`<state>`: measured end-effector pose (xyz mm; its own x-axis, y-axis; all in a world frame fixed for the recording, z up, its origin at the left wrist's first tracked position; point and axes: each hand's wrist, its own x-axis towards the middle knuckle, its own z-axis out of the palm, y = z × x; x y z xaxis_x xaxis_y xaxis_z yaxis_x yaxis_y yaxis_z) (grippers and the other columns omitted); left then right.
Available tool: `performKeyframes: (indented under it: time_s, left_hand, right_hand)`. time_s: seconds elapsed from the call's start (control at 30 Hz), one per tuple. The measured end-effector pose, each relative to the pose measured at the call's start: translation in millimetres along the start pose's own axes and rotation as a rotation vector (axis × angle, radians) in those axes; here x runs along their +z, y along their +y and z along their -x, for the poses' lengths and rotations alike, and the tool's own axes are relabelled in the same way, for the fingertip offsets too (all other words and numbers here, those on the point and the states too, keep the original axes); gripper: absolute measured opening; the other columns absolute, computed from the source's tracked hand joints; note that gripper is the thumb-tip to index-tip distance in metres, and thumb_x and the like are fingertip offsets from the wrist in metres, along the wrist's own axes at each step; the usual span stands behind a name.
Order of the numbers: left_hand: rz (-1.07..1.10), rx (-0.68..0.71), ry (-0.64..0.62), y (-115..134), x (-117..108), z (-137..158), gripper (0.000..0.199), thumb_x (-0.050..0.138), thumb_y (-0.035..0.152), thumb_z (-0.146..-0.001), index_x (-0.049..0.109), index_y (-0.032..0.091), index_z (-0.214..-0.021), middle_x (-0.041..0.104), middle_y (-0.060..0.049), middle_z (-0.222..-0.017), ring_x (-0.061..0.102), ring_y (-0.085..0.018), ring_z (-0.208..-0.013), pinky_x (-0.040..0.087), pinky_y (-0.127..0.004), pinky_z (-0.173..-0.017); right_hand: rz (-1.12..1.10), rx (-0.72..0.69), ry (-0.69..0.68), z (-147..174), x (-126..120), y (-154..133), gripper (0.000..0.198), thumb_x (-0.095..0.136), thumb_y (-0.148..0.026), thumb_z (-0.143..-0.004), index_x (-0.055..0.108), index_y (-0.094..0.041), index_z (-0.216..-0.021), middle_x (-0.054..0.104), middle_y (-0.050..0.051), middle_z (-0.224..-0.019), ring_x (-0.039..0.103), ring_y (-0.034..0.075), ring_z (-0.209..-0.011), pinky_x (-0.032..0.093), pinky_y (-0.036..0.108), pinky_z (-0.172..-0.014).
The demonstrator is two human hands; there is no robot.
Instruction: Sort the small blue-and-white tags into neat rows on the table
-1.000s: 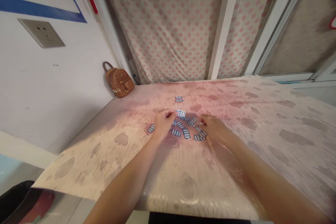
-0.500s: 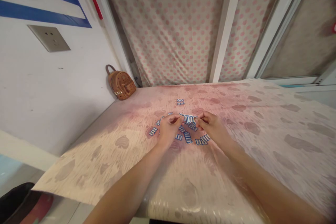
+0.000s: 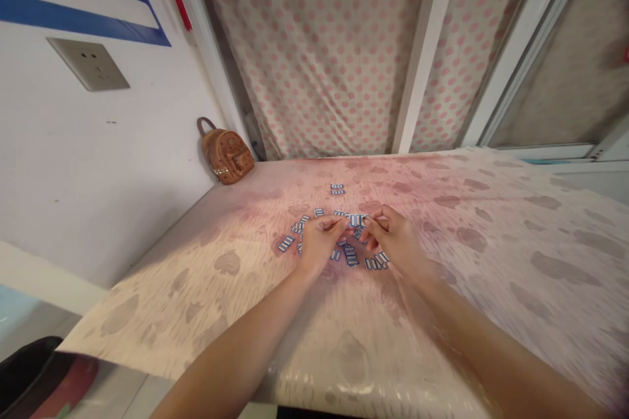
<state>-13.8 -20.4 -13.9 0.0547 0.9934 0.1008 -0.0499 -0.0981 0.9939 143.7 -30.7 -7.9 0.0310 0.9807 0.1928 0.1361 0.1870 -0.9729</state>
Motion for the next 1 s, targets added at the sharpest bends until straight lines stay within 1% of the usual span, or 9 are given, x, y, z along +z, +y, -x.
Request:
performKeyframes:
  time_s: [0.3, 0.43, 0.53, 0.63, 0.7, 0.73, 0.8, 0.87, 1.0]
  left_hand:
    - [0.023, -0.027, -0.007, -2, 2, -2, 0.023, 0.075, 0.037, -0.077, 0.077, 0.015, -0.084, 0.076, -0.006, -0.077, 0.073, -0.021, -0.077, 0.056, -0.026, -0.064]
    - [0.022, -0.022, -0.006, 0, 2, 0, 0.024, 0.075, 0.038, -0.076, 0.077, 0.015, -0.084, 0.076, -0.006, -0.076, 0.073, -0.021, -0.077, 0.057, -0.027, -0.066]
    - [0.030, -0.014, 0.001, 1, 0, 0, 0.025, 0.074, 0.038, -0.077, 0.076, 0.015, -0.083, 0.076, -0.007, -0.076, 0.073, -0.020, -0.074, 0.058, -0.028, -0.066]
    - [0.038, 0.000, 0.045, -1, -5, -4, 0.021, 0.073, 0.035, -0.079, 0.076, 0.015, -0.083, 0.076, -0.007, -0.078, 0.073, -0.019, -0.073, 0.058, -0.028, -0.066]
    - [0.028, 0.015, 0.087, -3, -8, -8, 0.019, 0.073, 0.033, -0.079, 0.075, 0.015, -0.082, 0.076, -0.006, -0.078, 0.073, -0.019, -0.072, 0.058, -0.027, -0.066]
    - [0.020, 0.021, 0.105, -3, -10, -9, 0.018, 0.073, 0.033, -0.079, 0.075, 0.015, -0.081, 0.076, -0.006, -0.078, 0.073, -0.019, -0.072, 0.058, -0.027, -0.066]
    - [0.016, 0.023, 0.127, -4, -12, -12, 0.016, 0.073, 0.031, -0.079, 0.075, 0.015, -0.079, 0.076, -0.005, -0.077, 0.073, -0.019, -0.072, 0.058, -0.028, -0.067]
    - [0.035, 0.016, 0.138, -3, -12, -13, 0.014, 0.073, 0.029, -0.078, 0.074, 0.015, -0.079, 0.076, -0.005, -0.078, 0.073, -0.019, -0.072, 0.059, -0.029, -0.069]
    - [0.059, 0.004, 0.142, -1, -13, -12, 0.011, 0.071, 0.025, -0.079, 0.074, 0.015, -0.079, 0.076, -0.005, -0.075, 0.073, -0.018, -0.070, 0.058, -0.029, -0.070]
  right_hand:
    - [-0.028, -0.023, -0.016, -1, 1, 11, 0.026, 0.060, -0.044, -0.084, 0.046, -0.023, -0.084, 0.067, -0.003, -0.061, 0.056, 0.012, -0.041, 0.044, 0.022, -0.043]
    - [-0.004, -0.019, -0.030, 0, 3, 8, 0.025, 0.059, -0.044, -0.084, 0.046, -0.023, -0.083, 0.067, -0.002, -0.062, 0.056, 0.012, -0.042, 0.045, 0.024, -0.044]
    - [0.065, -0.052, -0.026, -4, -4, 4, 0.021, 0.055, -0.042, -0.085, 0.047, -0.023, -0.083, 0.065, -0.002, -0.060, 0.055, 0.013, -0.043, 0.044, 0.024, -0.045]
    - [0.267, -0.114, 0.087, -15, -25, 6, 0.012, 0.049, -0.034, -0.087, 0.050, -0.022, -0.084, 0.064, 0.000, -0.064, 0.057, 0.014, -0.050, 0.044, 0.026, -0.052]
    - [0.523, -0.104, 0.172, -24, -41, 11, 0.006, 0.049, -0.024, -0.085, 0.053, -0.021, -0.082, 0.066, 0.003, -0.071, 0.062, 0.017, -0.065, 0.045, 0.027, -0.061]
    - [0.667, -0.082, 0.184, -27, -48, 14, 0.004, 0.051, -0.021, -0.083, 0.055, -0.021, -0.082, 0.068, 0.004, -0.076, 0.064, 0.018, -0.073, 0.044, 0.027, -0.064]
    - [0.875, -0.011, 0.127, -31, -57, 21, 0.003, 0.057, -0.019, -0.081, 0.058, -0.020, -0.083, 0.068, 0.007, -0.084, 0.064, 0.020, -0.081, 0.042, 0.027, -0.067]
    - [0.979, 0.058, 0.031, -33, -58, 29, 0.009, 0.062, -0.021, -0.079, 0.061, -0.018, -0.088, 0.067, 0.009, -0.091, 0.063, 0.020, -0.081, 0.042, 0.027, -0.067]
    - [0.976, 0.065, -0.119, -33, -51, 39, 0.016, 0.063, -0.015, -0.079, 0.063, -0.016, -0.095, 0.062, 0.009, -0.100, 0.061, 0.015, -0.078, 0.042, 0.024, -0.069]
